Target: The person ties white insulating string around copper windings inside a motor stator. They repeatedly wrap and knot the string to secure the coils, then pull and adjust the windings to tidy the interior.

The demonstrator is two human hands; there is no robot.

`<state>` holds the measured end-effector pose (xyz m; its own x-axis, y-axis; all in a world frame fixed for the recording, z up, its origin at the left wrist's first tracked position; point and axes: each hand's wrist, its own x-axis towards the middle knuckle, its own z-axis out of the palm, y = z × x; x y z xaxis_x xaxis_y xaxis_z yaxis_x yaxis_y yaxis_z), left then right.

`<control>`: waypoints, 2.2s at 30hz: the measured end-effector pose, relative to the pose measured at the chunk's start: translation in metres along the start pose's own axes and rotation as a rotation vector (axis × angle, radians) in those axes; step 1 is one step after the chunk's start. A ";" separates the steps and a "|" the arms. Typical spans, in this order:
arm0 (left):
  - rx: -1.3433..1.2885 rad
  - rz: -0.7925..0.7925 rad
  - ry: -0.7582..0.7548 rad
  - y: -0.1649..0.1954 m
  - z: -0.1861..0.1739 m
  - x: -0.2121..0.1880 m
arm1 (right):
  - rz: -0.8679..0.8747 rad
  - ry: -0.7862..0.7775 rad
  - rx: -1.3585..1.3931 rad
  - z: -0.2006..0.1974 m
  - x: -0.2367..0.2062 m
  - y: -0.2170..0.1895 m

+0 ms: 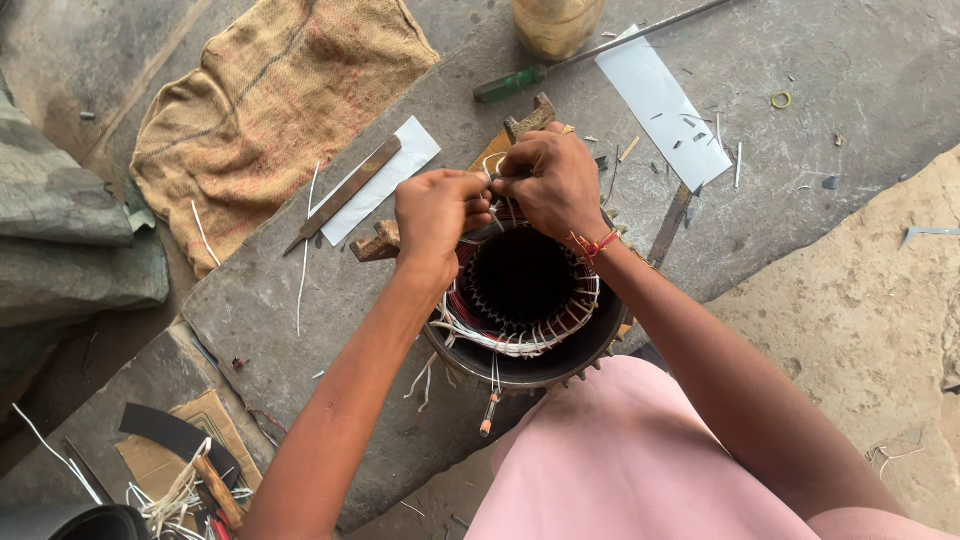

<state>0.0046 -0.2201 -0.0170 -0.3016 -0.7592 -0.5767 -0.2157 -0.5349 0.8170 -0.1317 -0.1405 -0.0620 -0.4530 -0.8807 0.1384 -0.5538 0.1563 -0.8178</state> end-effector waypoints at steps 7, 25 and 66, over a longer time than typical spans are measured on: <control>1.163 0.293 -0.019 0.021 0.002 0.005 | -0.024 0.024 -0.008 0.004 -0.001 0.002; 0.008 0.107 -0.088 0.018 -0.024 -0.050 | 0.022 -0.009 -0.042 0.000 -0.002 -0.003; 1.256 0.442 0.115 0.024 -0.011 -0.041 | 0.045 -0.003 -0.045 0.004 -0.002 -0.002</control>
<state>0.0219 -0.2058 0.0264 -0.5011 -0.8390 -0.2123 -0.8424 0.4167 0.3418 -0.1266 -0.1412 -0.0630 -0.4762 -0.8736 0.1004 -0.5635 0.2156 -0.7975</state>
